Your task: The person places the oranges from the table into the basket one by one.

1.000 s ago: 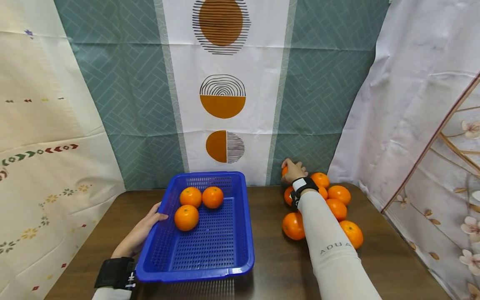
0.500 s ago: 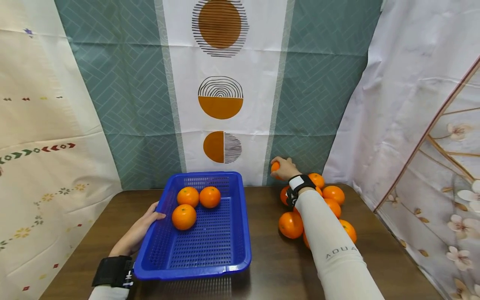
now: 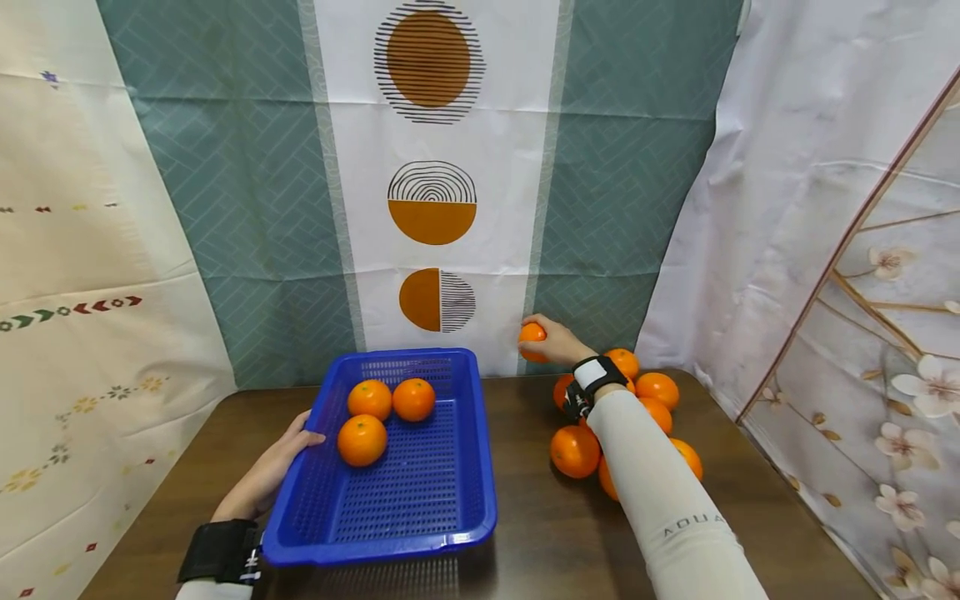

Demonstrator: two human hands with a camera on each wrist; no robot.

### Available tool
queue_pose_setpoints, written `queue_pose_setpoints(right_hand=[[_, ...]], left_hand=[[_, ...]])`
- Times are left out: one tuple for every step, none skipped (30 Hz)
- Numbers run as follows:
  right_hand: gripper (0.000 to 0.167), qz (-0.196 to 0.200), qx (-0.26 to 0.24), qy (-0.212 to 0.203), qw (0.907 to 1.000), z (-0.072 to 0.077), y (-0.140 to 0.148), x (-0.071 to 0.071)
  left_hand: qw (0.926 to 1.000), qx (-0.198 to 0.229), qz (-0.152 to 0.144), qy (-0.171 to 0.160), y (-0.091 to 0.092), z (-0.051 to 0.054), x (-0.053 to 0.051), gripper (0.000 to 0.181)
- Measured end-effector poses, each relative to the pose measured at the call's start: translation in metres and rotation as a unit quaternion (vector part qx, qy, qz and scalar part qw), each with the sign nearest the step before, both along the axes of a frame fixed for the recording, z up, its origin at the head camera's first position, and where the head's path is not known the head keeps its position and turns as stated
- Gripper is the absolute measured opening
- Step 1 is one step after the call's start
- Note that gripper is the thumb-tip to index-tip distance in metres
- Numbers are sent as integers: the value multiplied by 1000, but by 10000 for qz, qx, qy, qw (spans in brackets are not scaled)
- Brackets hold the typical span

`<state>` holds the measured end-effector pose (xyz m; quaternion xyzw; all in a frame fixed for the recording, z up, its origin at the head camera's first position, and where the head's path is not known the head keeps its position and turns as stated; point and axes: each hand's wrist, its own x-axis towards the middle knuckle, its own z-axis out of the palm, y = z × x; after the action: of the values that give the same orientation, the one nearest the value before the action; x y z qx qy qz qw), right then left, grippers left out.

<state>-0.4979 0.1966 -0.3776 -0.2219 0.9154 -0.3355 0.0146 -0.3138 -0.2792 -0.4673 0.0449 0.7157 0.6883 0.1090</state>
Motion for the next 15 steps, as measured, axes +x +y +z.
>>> queue_pose_setpoints(right_hand=[[57, 4, -65, -56, 10000, 0, 0, 1], [58, 23, -131, -88, 9999, -1, -1, 1], [58, 41, -200, -119, 9997, -1, -1, 2], [58, 70, -250, -119, 9996, -1, -2, 2], [57, 83, -321, -134, 9994, -1, -2, 3], [57, 88, -397, -166, 9990, -1, -3, 4], [56, 90, -478, -202, 9986, -1, -3, 4], [55, 92, -537, -224, 9983, 0, -4, 5], [54, 79, -591, -246, 9979, 0, -4, 7], [53, 80, -657, -264, 9975, 1, -5, 8], [53, 84, -752, -296, 9967, 1, -5, 9], [53, 94, -837, -328, 9959, 2, -6, 11], [53, 101, -909, -364, 9951, 3, -7, 12], [53, 109, -966, -419, 9944, 5, -8, 15], [54, 139, -1036, -455, 9935, 7, -9, 18]], left_hand=[[10000, 6, -2, -8, 0, 0, 0, 68], [10000, -1, -7, -12, -1, 0, 1, 68], [10000, 1, 0, -19, -1, 0, 1, 68], [10000, 15, -4, -26, -2, 0, 2, 68], [10000, 28, 3, -29, -2, 0, 2, 67], [10000, 33, -7, -33, -2, 1, 2, 67], [10000, 36, -17, -28, -2, 1, 2, 67], [10000, 34, -28, -23, -2, 0, 2, 67], [10000, 39, -32, -21, -2, 0, 2, 67], [10000, 41, -41, -16, -2, 0, 2, 67], [10000, 34, -47, -8, -2, 0, 2, 67], [10000, 23, -54, -5, -2, 0, 2, 67], [10000, 11, -66, -2, -2, 0, 2, 67], [10000, 6, -81, -7, -1, 1, 2, 67], [10000, 2, -88, -11, -1, 1, 1, 67]])
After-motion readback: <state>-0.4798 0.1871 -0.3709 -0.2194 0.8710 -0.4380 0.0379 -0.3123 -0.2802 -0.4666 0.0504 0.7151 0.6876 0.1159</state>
